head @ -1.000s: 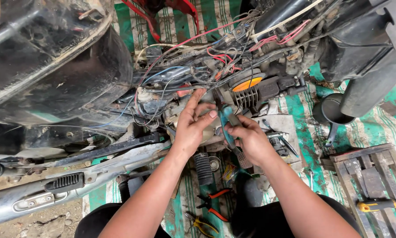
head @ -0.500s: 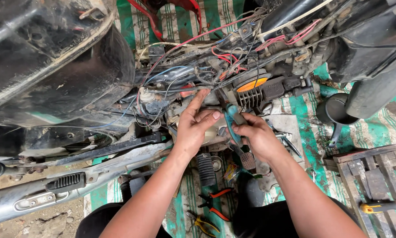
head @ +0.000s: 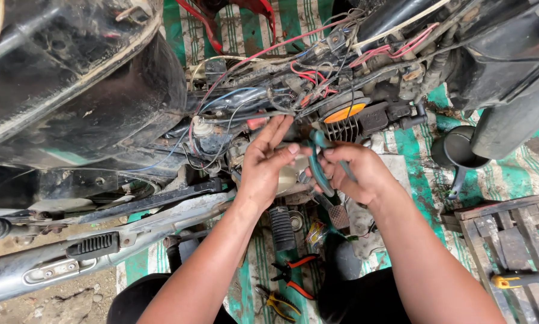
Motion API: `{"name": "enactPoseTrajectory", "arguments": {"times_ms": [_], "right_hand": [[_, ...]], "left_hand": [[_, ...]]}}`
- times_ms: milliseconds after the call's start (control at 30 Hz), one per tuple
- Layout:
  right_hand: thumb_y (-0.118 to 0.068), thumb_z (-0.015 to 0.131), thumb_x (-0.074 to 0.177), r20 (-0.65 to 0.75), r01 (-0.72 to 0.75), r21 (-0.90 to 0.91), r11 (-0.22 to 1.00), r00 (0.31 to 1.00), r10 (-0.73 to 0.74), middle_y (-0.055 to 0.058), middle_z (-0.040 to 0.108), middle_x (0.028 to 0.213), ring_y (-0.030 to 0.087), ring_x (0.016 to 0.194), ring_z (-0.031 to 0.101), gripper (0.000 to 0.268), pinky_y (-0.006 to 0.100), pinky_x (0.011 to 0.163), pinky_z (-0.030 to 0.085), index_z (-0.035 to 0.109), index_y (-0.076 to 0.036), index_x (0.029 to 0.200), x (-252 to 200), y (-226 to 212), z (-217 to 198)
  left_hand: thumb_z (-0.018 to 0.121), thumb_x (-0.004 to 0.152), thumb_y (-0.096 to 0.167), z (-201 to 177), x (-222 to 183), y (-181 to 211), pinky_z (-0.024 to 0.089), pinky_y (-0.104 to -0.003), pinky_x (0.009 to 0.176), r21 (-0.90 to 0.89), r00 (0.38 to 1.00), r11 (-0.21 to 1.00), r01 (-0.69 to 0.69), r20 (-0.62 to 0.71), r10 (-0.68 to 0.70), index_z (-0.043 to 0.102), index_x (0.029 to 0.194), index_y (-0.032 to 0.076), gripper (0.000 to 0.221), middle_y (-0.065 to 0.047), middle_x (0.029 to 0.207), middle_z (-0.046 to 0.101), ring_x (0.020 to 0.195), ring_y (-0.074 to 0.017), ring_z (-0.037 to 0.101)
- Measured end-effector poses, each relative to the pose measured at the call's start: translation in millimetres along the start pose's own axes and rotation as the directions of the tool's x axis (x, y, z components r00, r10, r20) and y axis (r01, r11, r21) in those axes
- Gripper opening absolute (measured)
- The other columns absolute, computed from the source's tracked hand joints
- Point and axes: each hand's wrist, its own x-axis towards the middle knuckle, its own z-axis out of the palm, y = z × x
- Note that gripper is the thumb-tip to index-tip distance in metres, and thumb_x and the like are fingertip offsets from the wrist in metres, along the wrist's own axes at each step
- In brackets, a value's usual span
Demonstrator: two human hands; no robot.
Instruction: Repairing the electrical wiring and engine components of a motorcycle using pliers and a screwdriver
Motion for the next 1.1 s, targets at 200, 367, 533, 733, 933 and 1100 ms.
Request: {"name": "enactPoseTrajectory", "arguments": {"times_ms": [200, 367, 533, 733, 933, 1100], "right_hand": [[-0.004, 0.06, 0.098, -0.014, 0.071, 0.0, 0.997, 0.997, -0.071, 0.007, 0.059, 0.095, 0.03, 0.095, 0.068, 0.022, 0.068, 0.083, 0.067, 0.057, 0.002, 0.119, -4, 27, -22], [-0.006, 0.056, 0.1, -0.024, -0.012, 0.075, 0.997, 1.0, 0.014, 0.013, 0.059, 0.104, 0.037, 0.108, 0.068, 0.021, 0.081, 0.096, 0.06, 0.053, 0.001, 0.12, -12, 30, -7], [-0.008, 0.053, 0.099, -0.029, -0.117, 0.071, 0.991, 0.992, 0.119, 0.016, 0.061, 0.101, 0.038, 0.103, 0.068, 0.031, 0.077, 0.092, 0.064, 0.054, 0.006, 0.126, -38, 25, -4], [-0.011, 0.065, 0.098, -0.124, -0.075, -0.038, 0.996, 0.99, 0.069, 0.018, 0.065, 0.108, 0.04, 0.113, 0.069, 0.036, 0.073, 0.089, 0.063, 0.059, 0.008, 0.128, -30, 50, -31], [-0.019, 0.073, 0.098, -0.176, -0.058, -0.149, 0.987, 0.984, 0.031, 0.023, 0.067, 0.111, 0.037, 0.118, 0.066, 0.049, 0.066, 0.092, 0.065, 0.066, 0.013, 0.134, -23, 69, -36], [-0.016, 0.082, 0.093, -0.269, -0.068, -0.342, 0.937, 0.963, -0.029, 0.028, 0.079, 0.096, 0.036, 0.107, 0.08, 0.033, 0.058, 0.089, 0.071, 0.082, 0.006, 0.117, -48, 57, -20]], "left_hand": [[0.071, 0.1, 0.0, -3, 8, 6, 0.065, -0.026, 0.075, -0.183, 0.996, 0.98, 0.075, -0.029, -0.081, 0.042, 0.168, -0.007, 0.073, -0.03, 0.17, 0.05, 0.118, -0.0401, 0.08], [0.069, 0.1, 0.0, 4, 5, 19, 0.066, -0.033, 0.078, -0.218, 0.994, 0.971, 0.099, -0.016, -0.105, 0.04, 0.167, -0.009, 0.074, -0.036, 0.173, 0.039, 0.122, -0.0449, 0.077], [0.07, 0.1, 0.0, 4, 16, 33, 0.068, -0.037, 0.083, -0.278, 0.997, 0.958, 0.075, 0.02, -0.073, 0.054, 0.161, -0.001, 0.063, -0.031, 0.168, 0.053, 0.124, -0.0467, 0.077], [0.067, 0.099, 0.004, 3, 18, 47, 0.071, -0.031, 0.082, -0.099, 0.995, 0.99, 0.101, 0.032, -0.098, 0.057, 0.161, 0.009, 0.063, -0.014, 0.165, 0.063, 0.122, -0.0393, 0.08], [0.073, 0.104, 0.017, -8, 3, 97, 0.066, -0.025, 0.057, 0.551, 0.976, 0.805, 0.219, -0.125, -0.18, 0.07, 0.142, -0.005, 0.044, -0.02, 0.128, 0.082, 0.073, -0.0237, 0.084], [0.09, 0.092, 0.034, -23, -26, 114, 0.063, -0.032, 0.078, 0.972, 0.971, 0.175, 0.157, -0.184, 0.151, 0.089, 0.105, 0.04, 0.014, 0.015, 0.084, 0.082, 0.085, -0.0187, 0.082]]}}
